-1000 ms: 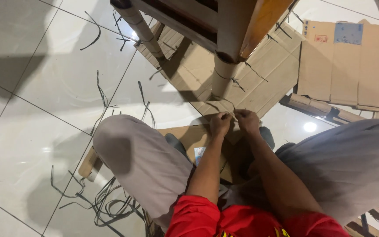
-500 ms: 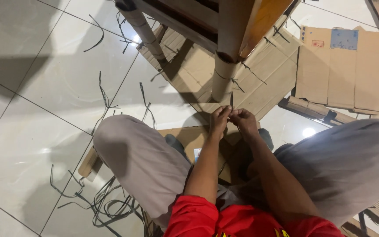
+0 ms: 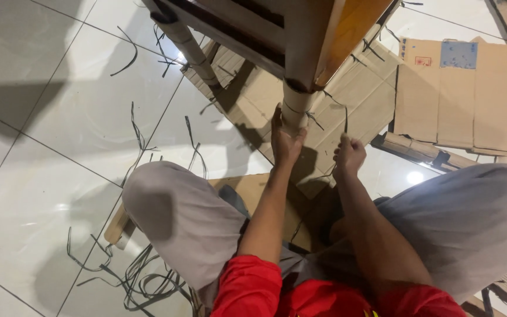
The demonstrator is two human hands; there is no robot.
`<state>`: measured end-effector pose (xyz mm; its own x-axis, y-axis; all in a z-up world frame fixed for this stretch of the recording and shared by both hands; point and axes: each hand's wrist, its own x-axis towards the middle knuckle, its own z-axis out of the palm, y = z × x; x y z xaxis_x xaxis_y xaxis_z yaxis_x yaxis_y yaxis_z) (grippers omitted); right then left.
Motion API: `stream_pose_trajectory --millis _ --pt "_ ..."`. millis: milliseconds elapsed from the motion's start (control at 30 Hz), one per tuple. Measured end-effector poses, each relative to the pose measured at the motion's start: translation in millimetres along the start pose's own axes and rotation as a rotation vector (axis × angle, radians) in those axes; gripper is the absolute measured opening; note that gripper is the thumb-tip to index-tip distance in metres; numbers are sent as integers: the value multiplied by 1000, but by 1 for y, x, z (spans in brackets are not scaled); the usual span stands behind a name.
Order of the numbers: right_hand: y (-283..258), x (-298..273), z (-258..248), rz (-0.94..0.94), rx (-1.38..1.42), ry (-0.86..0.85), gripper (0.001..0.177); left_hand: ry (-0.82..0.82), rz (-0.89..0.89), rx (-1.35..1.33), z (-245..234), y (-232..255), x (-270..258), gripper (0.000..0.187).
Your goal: Wrapping a wooden chair leg with cardboard and securing it with plastic ties for protection.
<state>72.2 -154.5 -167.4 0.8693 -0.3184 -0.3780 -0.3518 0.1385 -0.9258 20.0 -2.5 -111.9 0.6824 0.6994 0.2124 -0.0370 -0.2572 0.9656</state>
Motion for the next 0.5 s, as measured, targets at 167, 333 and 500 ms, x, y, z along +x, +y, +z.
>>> stream_pose_trajectory --millis 167,333,500 --pt "-52 -18 37 -207 -160 -207 20 -12 -131 54 21 -23 16 71" --pt "-81 -25 62 -457 -493 -445 9 50 -59 147 22 -31 23 59" --pt "-89 -22 69 -777 -592 -714 19 -30 174 285 24 -59 22 74"
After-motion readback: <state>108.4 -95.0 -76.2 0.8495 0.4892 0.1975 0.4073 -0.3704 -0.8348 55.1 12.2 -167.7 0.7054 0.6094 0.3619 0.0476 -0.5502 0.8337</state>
